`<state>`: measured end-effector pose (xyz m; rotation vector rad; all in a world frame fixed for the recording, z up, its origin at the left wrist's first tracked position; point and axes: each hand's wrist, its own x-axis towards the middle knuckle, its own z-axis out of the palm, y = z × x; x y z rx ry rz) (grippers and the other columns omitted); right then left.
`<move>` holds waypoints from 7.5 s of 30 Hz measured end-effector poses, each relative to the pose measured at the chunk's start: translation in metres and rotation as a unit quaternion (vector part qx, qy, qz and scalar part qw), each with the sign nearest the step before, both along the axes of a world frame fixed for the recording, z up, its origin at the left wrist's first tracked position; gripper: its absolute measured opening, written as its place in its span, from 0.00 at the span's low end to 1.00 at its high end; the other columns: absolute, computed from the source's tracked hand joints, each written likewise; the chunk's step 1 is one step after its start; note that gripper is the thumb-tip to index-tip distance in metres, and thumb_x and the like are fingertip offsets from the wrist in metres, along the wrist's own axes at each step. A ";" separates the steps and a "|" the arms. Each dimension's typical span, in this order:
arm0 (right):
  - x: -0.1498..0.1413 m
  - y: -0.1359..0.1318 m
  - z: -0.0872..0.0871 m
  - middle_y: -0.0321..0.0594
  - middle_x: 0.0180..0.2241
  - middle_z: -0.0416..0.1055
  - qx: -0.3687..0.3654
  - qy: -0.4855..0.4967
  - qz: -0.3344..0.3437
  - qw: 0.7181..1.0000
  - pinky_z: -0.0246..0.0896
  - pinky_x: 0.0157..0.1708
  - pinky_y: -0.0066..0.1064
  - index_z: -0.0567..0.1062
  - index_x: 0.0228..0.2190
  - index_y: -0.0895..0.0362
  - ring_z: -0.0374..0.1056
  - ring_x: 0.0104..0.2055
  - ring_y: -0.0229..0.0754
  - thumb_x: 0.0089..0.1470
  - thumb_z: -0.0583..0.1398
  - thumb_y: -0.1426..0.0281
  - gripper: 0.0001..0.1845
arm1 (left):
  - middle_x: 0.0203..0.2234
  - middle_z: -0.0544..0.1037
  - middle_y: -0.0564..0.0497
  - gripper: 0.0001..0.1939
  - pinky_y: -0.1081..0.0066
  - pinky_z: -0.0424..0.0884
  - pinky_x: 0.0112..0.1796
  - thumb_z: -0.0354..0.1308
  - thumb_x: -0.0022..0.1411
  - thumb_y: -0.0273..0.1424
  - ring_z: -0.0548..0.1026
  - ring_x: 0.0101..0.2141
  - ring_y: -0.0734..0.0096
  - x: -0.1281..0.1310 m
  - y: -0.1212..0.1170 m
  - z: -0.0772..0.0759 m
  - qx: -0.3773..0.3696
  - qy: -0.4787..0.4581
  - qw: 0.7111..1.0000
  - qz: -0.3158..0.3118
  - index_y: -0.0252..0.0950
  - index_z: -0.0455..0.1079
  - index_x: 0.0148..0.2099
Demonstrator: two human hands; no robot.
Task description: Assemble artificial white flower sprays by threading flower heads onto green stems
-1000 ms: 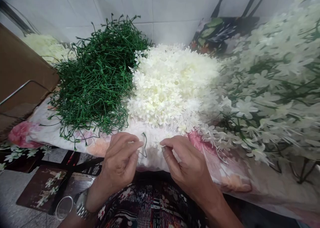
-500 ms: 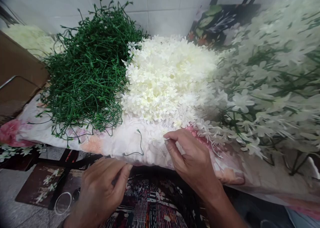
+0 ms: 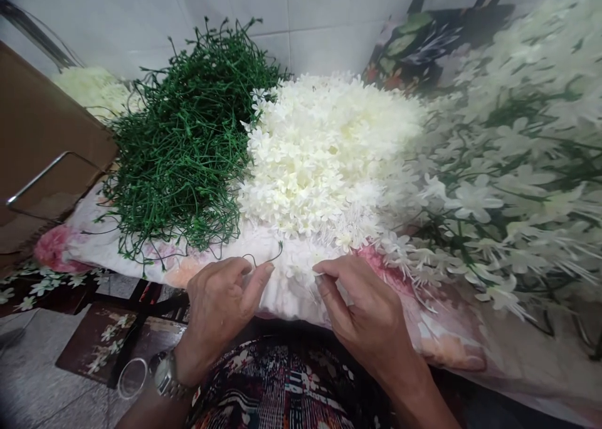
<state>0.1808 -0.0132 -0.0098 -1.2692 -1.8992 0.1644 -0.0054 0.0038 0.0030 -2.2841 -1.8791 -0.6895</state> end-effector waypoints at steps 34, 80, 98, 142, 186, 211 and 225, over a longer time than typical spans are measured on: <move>-0.030 -0.003 0.014 0.37 0.26 0.69 -0.063 0.093 0.118 0.987 0.63 0.29 0.24 0.70 0.34 0.59 0.67 0.29 0.34 0.55 0.54 0.78 0.06 | 0.24 0.72 0.56 0.22 0.79 0.67 0.30 0.45 0.54 0.15 0.69 0.26 0.78 -0.007 -0.027 0.004 -0.234 -0.442 0.848 -0.175 0.38 0.70 0.45; -0.033 -0.009 0.023 0.35 0.25 0.64 -0.118 0.051 0.131 0.983 0.59 0.25 0.23 0.65 0.31 0.57 0.62 0.26 0.32 0.58 0.51 0.76 0.05 | 0.13 0.60 0.58 0.14 0.78 0.52 0.16 0.58 0.57 0.41 0.56 0.15 0.81 -0.004 -0.022 -0.014 -0.396 -0.652 0.638 -0.105 0.35 0.71 0.28; -0.034 -0.010 0.012 0.32 0.24 0.65 -0.164 0.100 0.124 0.973 0.56 0.22 0.21 0.65 0.31 0.56 0.61 0.23 0.30 0.58 0.52 0.74 0.04 | 0.13 0.59 0.58 0.15 0.76 0.54 0.18 0.56 0.58 0.39 0.55 0.16 0.80 -0.003 -0.025 -0.014 -0.387 -0.638 0.656 -0.113 0.34 0.68 0.24; -0.037 0.004 0.011 0.35 0.22 0.68 -0.022 0.011 0.104 0.994 0.62 0.23 0.23 0.69 0.30 0.58 0.65 0.24 0.33 0.54 0.54 0.79 0.06 | 0.11 0.56 0.61 0.12 0.82 0.52 0.13 0.58 0.54 0.35 0.53 0.13 0.84 0.009 -0.023 -0.014 -0.366 -0.726 0.582 -0.021 0.34 0.66 0.22; -0.032 0.005 0.017 0.37 0.24 0.70 -0.058 0.010 0.137 0.989 0.63 0.25 0.24 0.69 0.30 0.58 0.66 0.26 0.34 0.54 0.54 0.78 0.06 | 0.11 0.60 0.58 0.15 0.80 0.60 0.13 0.63 0.47 0.36 0.56 0.14 0.82 0.006 -0.019 -0.003 -0.396 -0.712 0.580 -0.003 0.33 0.65 0.17; -0.045 0.008 0.005 0.36 0.21 0.66 0.008 0.008 0.124 0.992 0.59 0.23 0.25 0.67 0.28 0.57 0.61 0.24 0.35 0.55 0.52 0.79 0.08 | 0.08 0.57 0.61 0.15 0.81 0.51 0.12 0.64 0.43 0.36 0.53 0.11 0.85 0.021 -0.020 -0.001 -0.342 -0.734 0.580 0.094 0.34 0.65 0.16; -0.028 0.003 0.013 0.40 0.30 0.70 -0.076 0.021 0.138 0.987 0.65 0.30 0.26 0.68 0.39 0.59 0.67 0.30 0.36 0.54 0.57 0.72 0.08 | 0.10 0.62 0.59 0.13 0.80 0.58 0.13 0.66 0.44 0.37 0.56 0.13 0.83 0.009 -0.022 -0.001 -0.363 -0.751 0.551 0.029 0.33 0.70 0.21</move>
